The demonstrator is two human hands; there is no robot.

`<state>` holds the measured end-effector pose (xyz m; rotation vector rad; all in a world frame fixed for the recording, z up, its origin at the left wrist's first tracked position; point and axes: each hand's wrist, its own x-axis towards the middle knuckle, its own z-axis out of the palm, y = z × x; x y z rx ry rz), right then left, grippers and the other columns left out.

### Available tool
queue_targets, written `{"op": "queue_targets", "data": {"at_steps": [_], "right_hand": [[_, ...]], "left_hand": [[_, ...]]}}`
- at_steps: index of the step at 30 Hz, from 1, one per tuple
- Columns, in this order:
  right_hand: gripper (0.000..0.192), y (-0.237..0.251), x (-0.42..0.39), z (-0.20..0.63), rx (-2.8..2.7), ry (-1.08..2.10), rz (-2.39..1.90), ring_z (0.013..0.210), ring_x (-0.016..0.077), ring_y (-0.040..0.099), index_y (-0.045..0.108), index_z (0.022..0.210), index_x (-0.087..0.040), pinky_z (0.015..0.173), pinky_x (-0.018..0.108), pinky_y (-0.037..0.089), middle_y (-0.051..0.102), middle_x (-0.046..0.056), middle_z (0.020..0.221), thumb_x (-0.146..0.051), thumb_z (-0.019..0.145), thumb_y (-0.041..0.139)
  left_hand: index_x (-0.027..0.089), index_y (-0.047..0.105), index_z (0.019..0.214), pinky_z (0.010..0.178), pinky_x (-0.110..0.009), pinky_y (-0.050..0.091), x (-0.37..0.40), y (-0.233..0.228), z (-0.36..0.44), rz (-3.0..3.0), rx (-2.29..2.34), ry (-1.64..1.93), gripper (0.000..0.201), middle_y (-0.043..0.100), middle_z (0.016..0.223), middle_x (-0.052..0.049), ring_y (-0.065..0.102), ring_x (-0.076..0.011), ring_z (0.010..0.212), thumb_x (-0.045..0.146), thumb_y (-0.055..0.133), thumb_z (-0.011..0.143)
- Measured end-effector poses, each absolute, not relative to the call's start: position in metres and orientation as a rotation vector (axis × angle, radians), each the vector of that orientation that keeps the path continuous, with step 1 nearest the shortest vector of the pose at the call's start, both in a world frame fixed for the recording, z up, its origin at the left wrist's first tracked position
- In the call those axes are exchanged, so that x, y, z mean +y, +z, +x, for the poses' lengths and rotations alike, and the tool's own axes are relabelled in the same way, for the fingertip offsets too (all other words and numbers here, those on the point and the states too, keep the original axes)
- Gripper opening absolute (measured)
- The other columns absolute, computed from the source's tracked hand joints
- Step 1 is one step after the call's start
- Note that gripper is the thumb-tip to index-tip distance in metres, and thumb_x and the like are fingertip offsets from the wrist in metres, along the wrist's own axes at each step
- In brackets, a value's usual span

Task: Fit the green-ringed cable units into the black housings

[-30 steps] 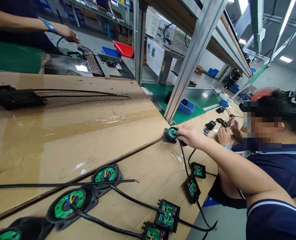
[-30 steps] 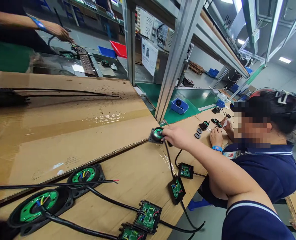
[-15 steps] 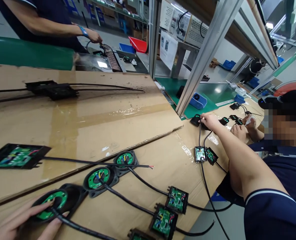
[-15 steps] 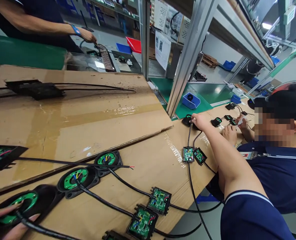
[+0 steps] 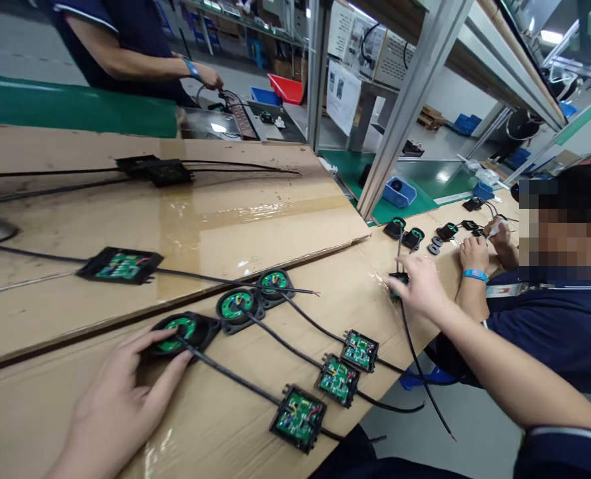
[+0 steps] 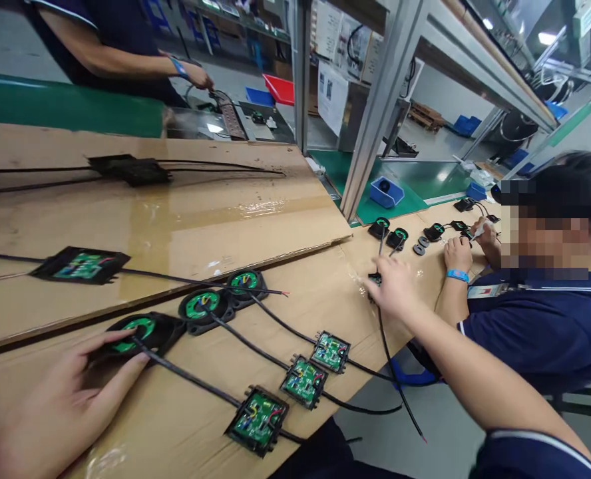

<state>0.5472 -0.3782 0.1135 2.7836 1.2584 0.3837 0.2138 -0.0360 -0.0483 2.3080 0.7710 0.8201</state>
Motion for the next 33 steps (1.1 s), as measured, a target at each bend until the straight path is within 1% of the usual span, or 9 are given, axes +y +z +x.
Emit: {"op": "queue_targets", "data": {"at_steps": [2,5,10,15,18,22,27,29,33], "right_hand": [[0.062,0.094,-0.392,0.508,1.309,0.388,2.723,0.117,0.0381,0.053,0.054,0.136,-0.018,0.092,0.051,0.046,0.051,0.020,0.143,-0.060,0.091,0.057],[0.052,0.066,-0.414,0.494,1.278,0.440,2.696,0.120,0.0392,0.051,0.059,0.133,-0.021,0.092,0.054,0.047,0.043,0.019,0.150,-0.054,0.093,0.054],[0.031,0.054,-0.448,0.543,1.467,0.493,2.644,0.119,0.0323,0.054,0.070,0.114,-0.023,0.097,0.052,0.046,0.059,0.010,0.138,-0.030,0.097,0.045],[0.022,0.064,-0.466,0.568,1.498,0.550,2.658,0.114,0.0318,0.061,0.070,0.092,-0.025,0.097,0.057,0.046,0.066,0.010,0.129,-0.029,0.090,0.049],[0.020,0.058,-0.461,0.564,1.580,0.479,2.750,0.113,0.0298,0.062,0.069,0.093,-0.026,0.094,0.050,0.052,0.070,0.009,0.118,-0.032,0.089,0.050],[0.021,0.049,-0.455,0.560,1.594,0.421,2.860,0.106,0.0261,0.066,0.067,0.102,-0.027,0.094,0.044,0.055,0.071,0.009,0.108,-0.031,0.089,0.050],[0.023,0.059,-0.435,0.547,1.379,0.676,2.861,0.104,0.0356,0.064,0.068,0.090,-0.023,0.090,0.057,0.051,0.072,0.012,0.102,-0.041,0.089,0.053],[0.029,0.062,-0.413,0.516,1.445,0.675,2.903,0.108,0.0344,0.063,0.068,0.098,-0.020,0.094,0.056,0.049,0.071,0.013,0.109,-0.045,0.091,0.056],[0.057,0.064,-0.358,0.428,1.789,0.120,2.876,0.124,0.0317,0.054,0.057,0.133,-0.020,0.104,0.051,0.046,0.058,0.015,0.137,-0.057,0.090,0.062]], "left_hand": [[0.026,0.054,0.117,0.094,-0.047,0.057,-0.040,-0.039,0.216,2.281,0.717,0.820,0.039,0.064,0.119,-0.008,0.065,-0.0295,0.107,0.052,0.056,0.088],[0.023,0.054,0.118,0.100,-0.048,0.054,-0.043,-0.032,0.220,2.253,0.640,0.863,0.037,0.062,0.122,-0.011,0.063,-0.0297,0.113,0.046,0.058,0.090],[0.022,0.053,0.120,0.107,-0.049,0.049,-0.044,-0.032,0.221,2.227,0.586,0.883,0.031,0.060,0.125,-0.012,0.058,-0.0287,0.121,0.038,0.057,0.093],[0.022,0.048,0.129,0.105,-0.048,0.050,-0.049,-0.031,0.222,2.146,0.561,0.877,0.040,0.059,0.127,-0.012,0.059,-0.0283,0.120,0.037,0.059,0.093],[0.021,0.037,0.142,0.109,-0.049,0.047,-0.049,-0.029,0.224,2.131,0.566,0.927,0.058,0.056,0.133,-0.014,0.057,-0.0288,0.125,0.037,0.062,0.091],[0.024,0.026,0.152,0.114,-0.052,0.042,-0.045,-0.018,0.232,2.354,0.486,0.839,0.073,0.041,0.150,-0.016,0.044,-0.0325,0.138,0.034,0.063,0.090],[0.022,0.044,0.144,0.100,-0.054,0.050,-0.041,0.003,0.249,2.680,0.425,0.645,0.063,0.049,0.140,-0.019,0.052,-0.0375,0.124,0.035,0.068,0.087],[0.020,0.050,0.139,0.093,-0.051,0.052,-0.041,0.009,0.255,2.781,0.410,0.607,0.054,0.052,0.134,-0.020,0.055,-0.0360,0.116,0.037,0.066,0.090],[0.018,0.054,0.132,0.085,-0.044,0.051,-0.040,0.013,0.266,2.955,0.360,0.558,0.043,0.057,0.126,-0.020,0.059,-0.0315,0.103,0.041,0.057,0.095]]}}
